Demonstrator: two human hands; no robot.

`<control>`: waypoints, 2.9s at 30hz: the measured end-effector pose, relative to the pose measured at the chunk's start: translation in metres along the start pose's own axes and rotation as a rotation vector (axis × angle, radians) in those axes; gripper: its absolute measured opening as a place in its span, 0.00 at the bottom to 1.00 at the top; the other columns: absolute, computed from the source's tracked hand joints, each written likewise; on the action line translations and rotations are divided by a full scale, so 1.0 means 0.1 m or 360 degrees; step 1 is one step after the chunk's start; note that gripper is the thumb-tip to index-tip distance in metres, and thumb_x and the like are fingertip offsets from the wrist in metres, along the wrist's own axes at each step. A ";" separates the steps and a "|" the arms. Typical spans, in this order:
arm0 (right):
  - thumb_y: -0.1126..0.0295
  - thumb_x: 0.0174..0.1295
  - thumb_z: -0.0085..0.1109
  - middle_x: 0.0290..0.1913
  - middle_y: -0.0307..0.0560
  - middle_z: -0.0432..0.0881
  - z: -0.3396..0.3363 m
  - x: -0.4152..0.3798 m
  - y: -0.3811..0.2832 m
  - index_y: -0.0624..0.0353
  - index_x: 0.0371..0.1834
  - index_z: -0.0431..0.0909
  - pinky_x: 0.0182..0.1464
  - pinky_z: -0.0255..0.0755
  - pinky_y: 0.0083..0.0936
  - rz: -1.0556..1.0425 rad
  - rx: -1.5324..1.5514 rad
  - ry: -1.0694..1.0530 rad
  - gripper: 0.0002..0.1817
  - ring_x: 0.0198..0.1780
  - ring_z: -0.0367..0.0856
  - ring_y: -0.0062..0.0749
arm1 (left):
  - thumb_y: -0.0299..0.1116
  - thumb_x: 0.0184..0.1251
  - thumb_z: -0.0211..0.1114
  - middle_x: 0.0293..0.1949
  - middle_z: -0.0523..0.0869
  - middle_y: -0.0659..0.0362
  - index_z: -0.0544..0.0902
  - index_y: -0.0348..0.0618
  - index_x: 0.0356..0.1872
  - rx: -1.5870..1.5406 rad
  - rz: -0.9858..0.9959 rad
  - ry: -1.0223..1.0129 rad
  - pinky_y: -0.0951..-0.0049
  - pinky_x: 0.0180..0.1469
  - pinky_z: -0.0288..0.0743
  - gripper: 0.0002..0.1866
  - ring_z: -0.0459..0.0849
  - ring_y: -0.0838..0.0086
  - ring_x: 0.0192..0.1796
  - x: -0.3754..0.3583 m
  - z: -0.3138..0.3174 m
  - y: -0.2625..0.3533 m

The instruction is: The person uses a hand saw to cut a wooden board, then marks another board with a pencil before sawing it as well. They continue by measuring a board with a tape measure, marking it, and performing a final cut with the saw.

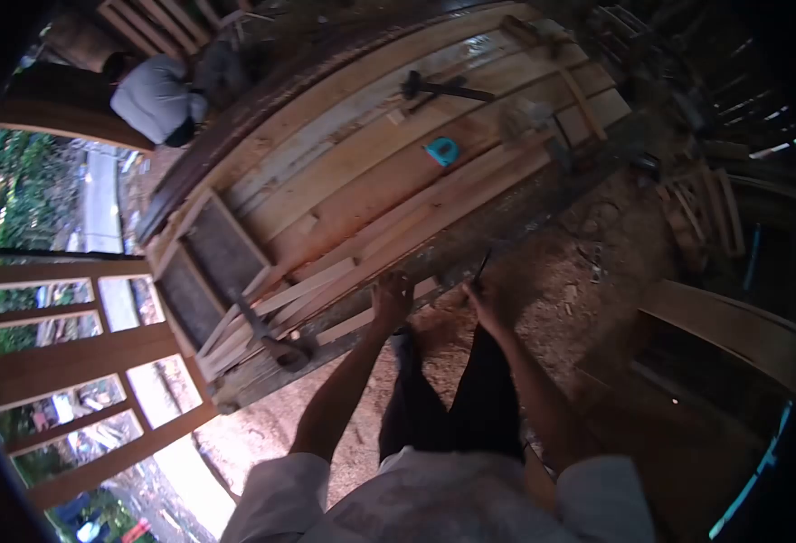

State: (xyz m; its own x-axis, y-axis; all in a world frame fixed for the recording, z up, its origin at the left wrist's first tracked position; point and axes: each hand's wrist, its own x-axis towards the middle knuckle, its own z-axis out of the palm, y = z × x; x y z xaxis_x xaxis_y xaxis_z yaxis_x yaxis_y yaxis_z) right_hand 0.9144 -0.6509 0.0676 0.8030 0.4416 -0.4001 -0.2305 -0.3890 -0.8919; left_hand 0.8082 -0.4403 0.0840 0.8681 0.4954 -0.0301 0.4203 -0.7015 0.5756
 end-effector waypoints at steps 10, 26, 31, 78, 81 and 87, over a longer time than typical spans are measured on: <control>0.65 0.68 0.57 0.28 0.38 0.79 0.28 -0.90 0.09 0.65 0.44 0.80 0.26 0.67 0.16 0.0322 0.0562 0.0334 0.13 0.26 0.72 0.15 | 0.43 0.69 0.52 0.65 0.67 0.42 0.72 0.33 0.57 0.0296 -0.0058 0.0138 0.49 0.72 0.48 0.24 0.60 0.51 0.71 0.40 0.93 -0.30; 0.75 0.61 0.62 0.38 0.49 0.83 0.59 0.22 0.52 0.65 0.40 0.76 0.45 0.76 0.25 -0.0443 0.0213 0.0246 0.07 0.41 0.83 0.28 | 0.34 0.57 0.58 0.53 0.79 0.45 0.77 0.35 0.53 0.0237 -0.0159 0.0188 0.52 0.63 0.61 0.22 0.74 0.51 0.58 0.43 0.99 -0.22; 0.78 0.59 0.61 0.33 0.52 0.82 0.65 0.37 0.56 0.66 0.38 0.75 0.38 0.78 0.25 -0.0491 0.0129 0.0113 0.06 0.37 0.85 0.31 | 0.34 0.56 0.58 0.53 0.79 0.45 0.77 0.35 0.53 0.0240 -0.0172 0.0169 0.52 0.64 0.61 0.23 0.74 0.51 0.58 0.43 0.99 -0.23; 0.81 0.53 0.63 0.30 0.49 0.77 0.61 -0.03 0.79 0.62 0.32 0.74 0.38 0.68 0.34 -0.0608 -0.0125 0.0213 0.08 0.34 0.77 0.41 | 0.35 0.55 0.59 0.53 0.79 0.44 0.78 0.34 0.52 0.0278 -0.0206 0.0134 0.52 0.63 0.62 0.23 0.74 0.50 0.58 0.39 1.00 -0.24; 0.81 0.53 0.63 0.31 0.48 0.77 0.68 0.13 0.65 0.61 0.33 0.74 0.39 0.68 0.35 -0.0774 -0.0100 0.0445 0.08 0.36 0.77 0.41 | 0.35 0.55 0.59 0.53 0.79 0.44 0.78 0.34 0.52 0.0279 -0.0186 0.0146 0.52 0.63 0.62 0.23 0.74 0.51 0.58 0.41 1.02 -0.26; 0.82 0.54 0.62 0.31 0.47 0.76 0.67 0.36 0.48 0.61 0.33 0.74 0.40 0.67 0.36 -0.0952 -0.0236 0.0232 0.08 0.35 0.76 0.42 | 0.36 0.56 0.59 0.52 0.79 0.45 0.78 0.35 0.52 0.0259 -0.0182 0.0162 0.51 0.62 0.63 0.23 0.75 0.51 0.58 0.42 1.03 -0.25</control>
State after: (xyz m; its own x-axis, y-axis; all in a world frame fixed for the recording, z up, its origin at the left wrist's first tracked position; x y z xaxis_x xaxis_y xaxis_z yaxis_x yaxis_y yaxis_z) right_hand 0.8954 -0.5994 -0.0035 0.8383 0.5069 0.2007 0.3516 -0.2213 -0.9096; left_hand 0.8614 -0.4550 -0.0159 0.7847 0.6199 -0.0005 0.5588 -0.7071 0.4334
